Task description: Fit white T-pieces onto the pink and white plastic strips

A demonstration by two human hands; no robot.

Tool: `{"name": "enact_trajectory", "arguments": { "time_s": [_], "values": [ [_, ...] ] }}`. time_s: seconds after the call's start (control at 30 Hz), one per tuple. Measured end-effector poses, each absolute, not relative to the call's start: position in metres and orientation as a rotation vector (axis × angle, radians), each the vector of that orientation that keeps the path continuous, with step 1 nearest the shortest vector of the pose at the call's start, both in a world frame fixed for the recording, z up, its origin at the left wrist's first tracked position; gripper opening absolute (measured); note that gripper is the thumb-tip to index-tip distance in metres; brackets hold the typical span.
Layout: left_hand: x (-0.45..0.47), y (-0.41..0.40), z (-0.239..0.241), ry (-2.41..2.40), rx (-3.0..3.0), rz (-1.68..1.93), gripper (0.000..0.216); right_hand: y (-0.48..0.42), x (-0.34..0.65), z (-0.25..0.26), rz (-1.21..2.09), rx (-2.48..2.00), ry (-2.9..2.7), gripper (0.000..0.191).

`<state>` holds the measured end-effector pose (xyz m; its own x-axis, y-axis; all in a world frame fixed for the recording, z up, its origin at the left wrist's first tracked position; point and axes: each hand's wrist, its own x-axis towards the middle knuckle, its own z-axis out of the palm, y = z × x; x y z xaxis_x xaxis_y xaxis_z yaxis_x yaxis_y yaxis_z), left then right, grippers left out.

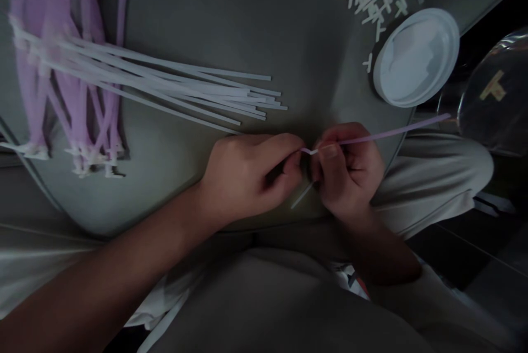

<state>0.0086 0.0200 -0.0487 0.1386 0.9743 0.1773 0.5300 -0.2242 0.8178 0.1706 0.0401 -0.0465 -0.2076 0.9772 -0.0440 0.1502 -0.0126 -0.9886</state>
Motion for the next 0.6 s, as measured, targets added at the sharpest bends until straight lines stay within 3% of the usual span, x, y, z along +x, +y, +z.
{"name": "enact_trajectory", "arguments": {
  "time_s": [0.6],
  "values": [
    [0.0068,0.0206,-0.0476,1.412,1.883,0.913,0.018,0.0437,0.1712,-0.0497,1.334,-1.177,-1.517,0.015]
  ]
}}
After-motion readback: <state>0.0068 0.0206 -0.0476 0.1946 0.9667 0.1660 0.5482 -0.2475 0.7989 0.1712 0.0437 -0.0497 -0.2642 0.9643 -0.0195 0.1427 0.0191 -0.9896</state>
